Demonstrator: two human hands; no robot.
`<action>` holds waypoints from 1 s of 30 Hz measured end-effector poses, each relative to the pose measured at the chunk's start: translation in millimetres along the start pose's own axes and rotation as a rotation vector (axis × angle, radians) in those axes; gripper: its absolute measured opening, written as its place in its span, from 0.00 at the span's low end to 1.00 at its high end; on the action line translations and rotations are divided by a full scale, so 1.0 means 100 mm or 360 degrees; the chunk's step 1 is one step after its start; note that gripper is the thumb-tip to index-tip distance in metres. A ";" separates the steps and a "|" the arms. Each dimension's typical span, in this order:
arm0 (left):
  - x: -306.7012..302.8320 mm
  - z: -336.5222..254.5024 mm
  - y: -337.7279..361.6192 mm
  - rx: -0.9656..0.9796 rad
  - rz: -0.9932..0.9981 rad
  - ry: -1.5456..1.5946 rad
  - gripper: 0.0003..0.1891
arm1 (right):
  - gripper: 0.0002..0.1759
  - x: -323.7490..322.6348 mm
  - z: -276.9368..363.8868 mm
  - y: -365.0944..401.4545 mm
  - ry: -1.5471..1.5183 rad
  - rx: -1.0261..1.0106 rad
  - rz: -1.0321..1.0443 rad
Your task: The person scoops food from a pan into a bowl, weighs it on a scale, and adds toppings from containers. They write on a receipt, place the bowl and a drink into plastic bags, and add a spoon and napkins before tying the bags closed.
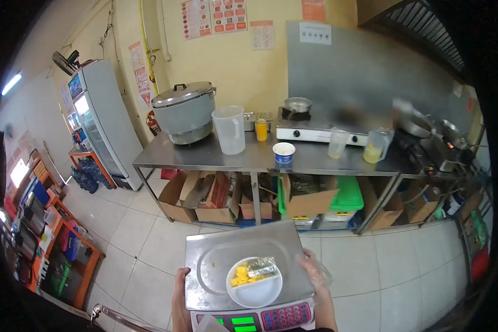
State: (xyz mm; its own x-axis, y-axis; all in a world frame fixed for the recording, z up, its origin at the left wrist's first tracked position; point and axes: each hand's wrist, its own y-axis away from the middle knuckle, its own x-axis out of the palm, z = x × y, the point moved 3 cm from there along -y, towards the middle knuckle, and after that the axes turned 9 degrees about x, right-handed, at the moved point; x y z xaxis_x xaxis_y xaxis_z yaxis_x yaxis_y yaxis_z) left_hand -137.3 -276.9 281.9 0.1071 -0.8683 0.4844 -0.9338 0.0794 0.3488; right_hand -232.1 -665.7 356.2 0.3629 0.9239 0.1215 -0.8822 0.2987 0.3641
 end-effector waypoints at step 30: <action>1.86 -0.77 -4.82 -0.0250 -0.0310 0.0012 0.38 | 0.26 0.03 1.13 -5.82 0.0487 0.0503 -0.0494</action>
State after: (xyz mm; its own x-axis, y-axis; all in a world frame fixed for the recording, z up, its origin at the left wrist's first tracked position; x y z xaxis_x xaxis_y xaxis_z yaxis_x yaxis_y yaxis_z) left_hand 359.1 -438.7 265.3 0.2827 -0.8711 0.4015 -0.8310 -0.0134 0.5561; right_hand 316.4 -863.9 248.4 0.4464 0.8454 -0.2934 -0.5969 0.5256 0.6062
